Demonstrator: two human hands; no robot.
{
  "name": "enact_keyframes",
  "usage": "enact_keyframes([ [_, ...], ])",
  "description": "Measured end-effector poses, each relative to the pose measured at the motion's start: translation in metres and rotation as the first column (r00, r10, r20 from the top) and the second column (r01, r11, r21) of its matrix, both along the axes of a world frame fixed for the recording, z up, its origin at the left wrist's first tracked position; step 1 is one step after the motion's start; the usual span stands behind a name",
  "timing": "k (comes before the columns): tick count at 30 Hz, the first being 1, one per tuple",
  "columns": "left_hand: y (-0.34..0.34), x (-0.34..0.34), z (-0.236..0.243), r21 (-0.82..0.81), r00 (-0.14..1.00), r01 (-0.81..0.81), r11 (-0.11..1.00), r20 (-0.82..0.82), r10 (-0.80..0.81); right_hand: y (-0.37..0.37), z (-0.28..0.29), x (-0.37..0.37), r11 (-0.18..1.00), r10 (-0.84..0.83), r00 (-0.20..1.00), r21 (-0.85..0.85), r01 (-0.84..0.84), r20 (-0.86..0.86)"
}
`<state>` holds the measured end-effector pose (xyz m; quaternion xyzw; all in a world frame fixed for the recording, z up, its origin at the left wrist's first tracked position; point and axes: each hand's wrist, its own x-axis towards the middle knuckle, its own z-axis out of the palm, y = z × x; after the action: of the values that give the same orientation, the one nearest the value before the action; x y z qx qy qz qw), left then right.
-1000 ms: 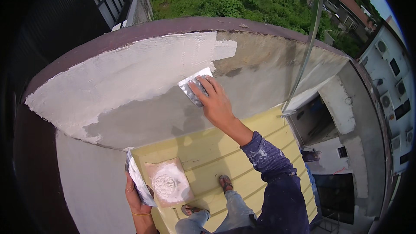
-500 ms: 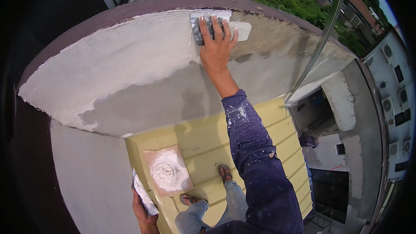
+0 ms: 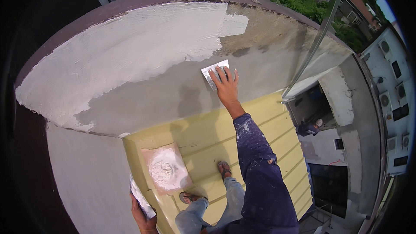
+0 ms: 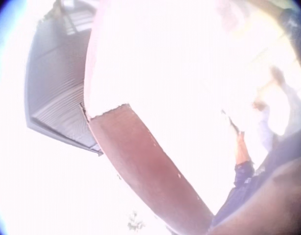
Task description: The person scoops white plaster from a bag using a trowel and applies it to a curved wall on a rooftop. They repeatedly smooth the surface with a smaller trowel, working along the edge and upper sections of the wall.
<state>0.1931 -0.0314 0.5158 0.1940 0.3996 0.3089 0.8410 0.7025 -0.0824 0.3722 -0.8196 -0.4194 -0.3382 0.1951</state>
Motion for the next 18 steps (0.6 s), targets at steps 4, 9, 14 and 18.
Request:
enact_keyframes([
  [4,0.001,0.005,-0.003,0.031,0.998,0.034,0.999,-0.05,-0.032,-0.013,0.071,0.009,0.992,-0.01,0.999,0.122,0.015,-0.039],
  [9,0.0,0.021,-0.002,0.09,0.996,0.079,0.993,0.034,-0.083,0.018,0.162,0.021,0.961,0.001,1.0,0.277,0.0,-0.005],
  [14,-0.003,0.028,0.0,0.026,0.998,0.064,0.998,-0.003,-0.064,0.049,0.188,0.017,0.923,0.027,0.999,0.383,-0.031,0.017],
  [18,-0.001,0.018,-0.008,-0.001,0.999,0.039,0.999,-0.015,-0.039,0.074,0.15,-0.001,0.925,0.041,0.999,0.379,-0.028,-0.026],
])
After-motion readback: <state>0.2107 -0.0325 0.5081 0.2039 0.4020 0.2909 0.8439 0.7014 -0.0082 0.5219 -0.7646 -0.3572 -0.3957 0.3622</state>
